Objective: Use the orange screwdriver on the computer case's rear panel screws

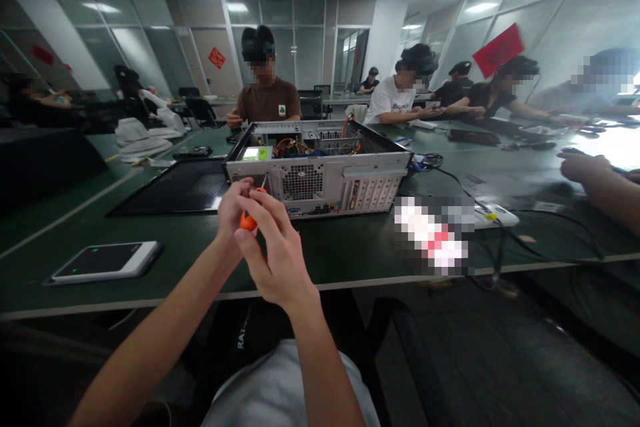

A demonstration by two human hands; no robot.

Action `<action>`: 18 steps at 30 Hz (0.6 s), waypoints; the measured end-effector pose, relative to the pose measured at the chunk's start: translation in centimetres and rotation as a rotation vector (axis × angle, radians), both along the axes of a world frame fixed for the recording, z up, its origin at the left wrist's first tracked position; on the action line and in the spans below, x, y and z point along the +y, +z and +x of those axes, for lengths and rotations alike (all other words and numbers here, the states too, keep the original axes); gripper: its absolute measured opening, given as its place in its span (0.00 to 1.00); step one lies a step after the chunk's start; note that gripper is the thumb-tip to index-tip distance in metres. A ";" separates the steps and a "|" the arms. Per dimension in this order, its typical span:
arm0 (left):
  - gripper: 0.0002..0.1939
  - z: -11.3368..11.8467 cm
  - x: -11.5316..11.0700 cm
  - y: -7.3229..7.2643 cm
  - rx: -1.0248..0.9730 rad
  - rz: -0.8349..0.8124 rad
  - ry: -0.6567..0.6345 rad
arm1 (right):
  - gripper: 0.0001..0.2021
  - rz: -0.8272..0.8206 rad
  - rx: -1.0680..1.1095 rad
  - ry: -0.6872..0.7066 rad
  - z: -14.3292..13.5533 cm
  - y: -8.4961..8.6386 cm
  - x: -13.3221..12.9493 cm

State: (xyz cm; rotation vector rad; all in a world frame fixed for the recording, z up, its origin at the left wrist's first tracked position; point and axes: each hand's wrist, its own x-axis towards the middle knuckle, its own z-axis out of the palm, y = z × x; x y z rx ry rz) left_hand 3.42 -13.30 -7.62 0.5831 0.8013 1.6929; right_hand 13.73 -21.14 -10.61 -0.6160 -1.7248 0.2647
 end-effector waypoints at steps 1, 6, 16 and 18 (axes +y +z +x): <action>0.11 -0.1 -0.2 0.4 0.020 0.060 0.143 | 0.17 0.016 0.014 -0.027 -0.1 -0.1 0.1; 0.07 -1.3 0.7 3.4 0.435 0.427 0.530 | 0.13 0.073 0.178 -0.191 -0.4 -0.3 0.3; 0.11 -2.9 4.2 2.9 1.569 0.486 0.451 | 0.17 -0.051 0.104 -0.084 -0.3 0.0 -0.3; 0.12 -2.8 3.8 2.1 1.592 0.493 0.460 | 0.18 -0.065 0.120 -0.068 -0.3 0.0 -0.4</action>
